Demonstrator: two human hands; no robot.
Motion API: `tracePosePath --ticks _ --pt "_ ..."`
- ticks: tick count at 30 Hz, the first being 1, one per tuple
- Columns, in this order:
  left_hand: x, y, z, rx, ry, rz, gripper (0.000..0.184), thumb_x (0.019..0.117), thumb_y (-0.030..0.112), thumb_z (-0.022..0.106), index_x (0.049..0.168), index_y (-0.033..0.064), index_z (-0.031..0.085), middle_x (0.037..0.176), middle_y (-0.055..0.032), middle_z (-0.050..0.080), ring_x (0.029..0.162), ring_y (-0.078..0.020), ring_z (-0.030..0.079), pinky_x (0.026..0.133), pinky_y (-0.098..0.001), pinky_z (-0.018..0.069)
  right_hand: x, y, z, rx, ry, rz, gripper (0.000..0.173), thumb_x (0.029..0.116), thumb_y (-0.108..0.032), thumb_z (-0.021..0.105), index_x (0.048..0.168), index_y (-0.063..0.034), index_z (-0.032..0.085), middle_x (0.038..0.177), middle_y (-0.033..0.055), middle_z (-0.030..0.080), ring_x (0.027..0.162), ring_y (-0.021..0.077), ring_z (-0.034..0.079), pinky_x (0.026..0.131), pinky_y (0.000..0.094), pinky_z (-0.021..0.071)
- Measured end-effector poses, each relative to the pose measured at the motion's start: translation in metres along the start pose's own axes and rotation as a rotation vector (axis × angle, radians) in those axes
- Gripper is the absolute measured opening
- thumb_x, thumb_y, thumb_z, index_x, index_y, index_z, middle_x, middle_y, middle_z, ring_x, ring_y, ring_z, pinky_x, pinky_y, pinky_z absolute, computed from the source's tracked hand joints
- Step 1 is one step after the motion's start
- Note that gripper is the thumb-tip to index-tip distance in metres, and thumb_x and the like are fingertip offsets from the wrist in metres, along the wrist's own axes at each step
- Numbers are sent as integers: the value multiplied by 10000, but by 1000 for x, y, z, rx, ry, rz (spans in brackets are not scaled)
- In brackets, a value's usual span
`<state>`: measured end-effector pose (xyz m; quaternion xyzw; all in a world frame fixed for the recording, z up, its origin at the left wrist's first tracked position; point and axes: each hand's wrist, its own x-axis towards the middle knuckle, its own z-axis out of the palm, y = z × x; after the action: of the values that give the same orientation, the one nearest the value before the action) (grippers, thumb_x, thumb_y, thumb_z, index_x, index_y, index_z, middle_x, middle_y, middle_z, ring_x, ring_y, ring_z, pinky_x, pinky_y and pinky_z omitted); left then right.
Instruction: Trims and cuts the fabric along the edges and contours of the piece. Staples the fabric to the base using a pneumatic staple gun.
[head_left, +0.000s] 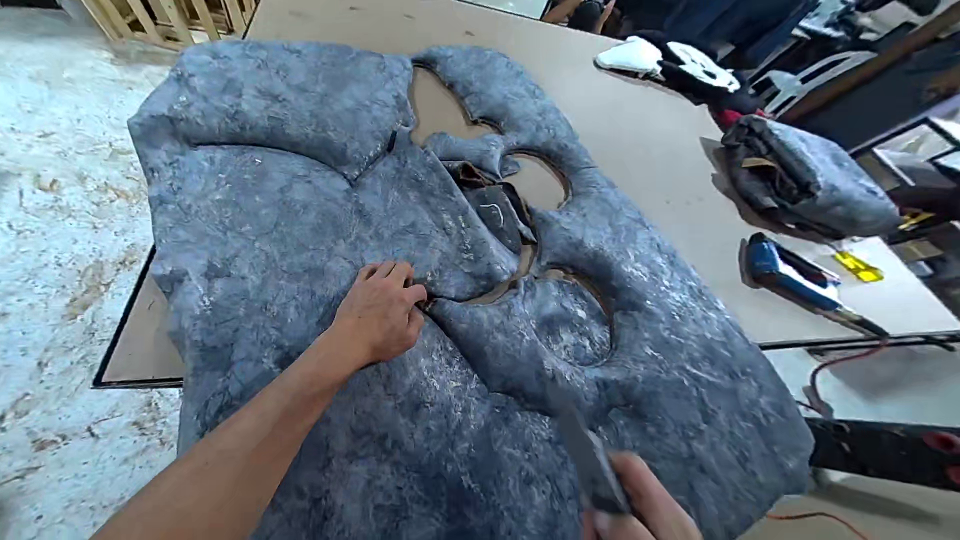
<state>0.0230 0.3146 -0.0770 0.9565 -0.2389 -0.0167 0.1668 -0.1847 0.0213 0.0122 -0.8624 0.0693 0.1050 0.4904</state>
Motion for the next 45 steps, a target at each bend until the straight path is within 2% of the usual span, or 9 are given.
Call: tracePosePath --ticks 2,5,8,11,16,27,30,34,45 --pt "-1 -4 -1 -9 -13 1 257 929 288 581 1062 192 779 1163 -77 661 1173 -290 601 1070 -539 440 35 -18 21 -94 -69 -11 343 966 -110 482 1267 35 561 915 80 697 664 178 685 574 392 604" --pt "1 -12 -3 -10 -17 41 256 915 315 567 1000 213 786 1142 -52 662 1172 -272 601 1110 -552 406 74 -22 37 -325 -82 -99 365 1000 -170 479 1328 -30 555 1069 24 734 745 121 709 641 355 618" --pt "3 -15 -2 10 -44 85 276 909 339 536 991 257 787 1124 -17 664 1172 -250 603 1124 -584 379 95 -14 49 -448 -62 -220 439 1045 -266 453 1414 -46 543 1137 3 729 816 87 697 690 315 611" --pt "3 -16 -1 11 -34 94 306 906 355 515 992 281 799 1094 4 680 1152 -234 616 1124 -582 377 105 -10 57 -500 -19 -332 478 1062 -281 441 1455 -25 528 1143 22 739 907 80 710 753 278 609" --pt "4 -15 -3 -28 -14 54 219 828 381 597 867 249 767 978 23 651 1074 -209 615 1078 -531 417 115 -5 66 -536 60 -495 419 1070 -290 467 1405 -89 619 1017 60 747 763 73 689 619 251 576" --pt "6 -14 -6 -64 -45 32 177 779 354 673 849 201 729 939 16 628 1024 -211 610 988 -474 475 136 -10 66 -641 -9 -563 406 1037 -276 472 1387 -186 657 954 -2 732 701 64 653 576 270 550" --pt "9 -15 -4 -52 -21 39 156 800 331 649 817 190 712 910 9 627 984 -211 620 937 -459 497 141 -20 63 -723 -36 -579 420 1012 -261 476 1383 -204 665 849 -16 691 622 85 619 509 290 518" --pt "10 -15 -6 -46 -50 36 136 839 288 634 808 173 699 913 -8 625 994 -222 617 925 -455 490 151 -42 60 -844 -106 -618 444 984 -236 460 1371 -186 674 734 -33 620 525 107 548 437 315 448" --pt "12 -18 -4 -106 -30 65 134 825 290 612 753 202 683 842 20 593 903 -189 606 825 -442 485 152 -66 50 -991 -204 -661 482 940 -183 480 1386 -163 662 731 -25 577 512 120 522 417 312 418"
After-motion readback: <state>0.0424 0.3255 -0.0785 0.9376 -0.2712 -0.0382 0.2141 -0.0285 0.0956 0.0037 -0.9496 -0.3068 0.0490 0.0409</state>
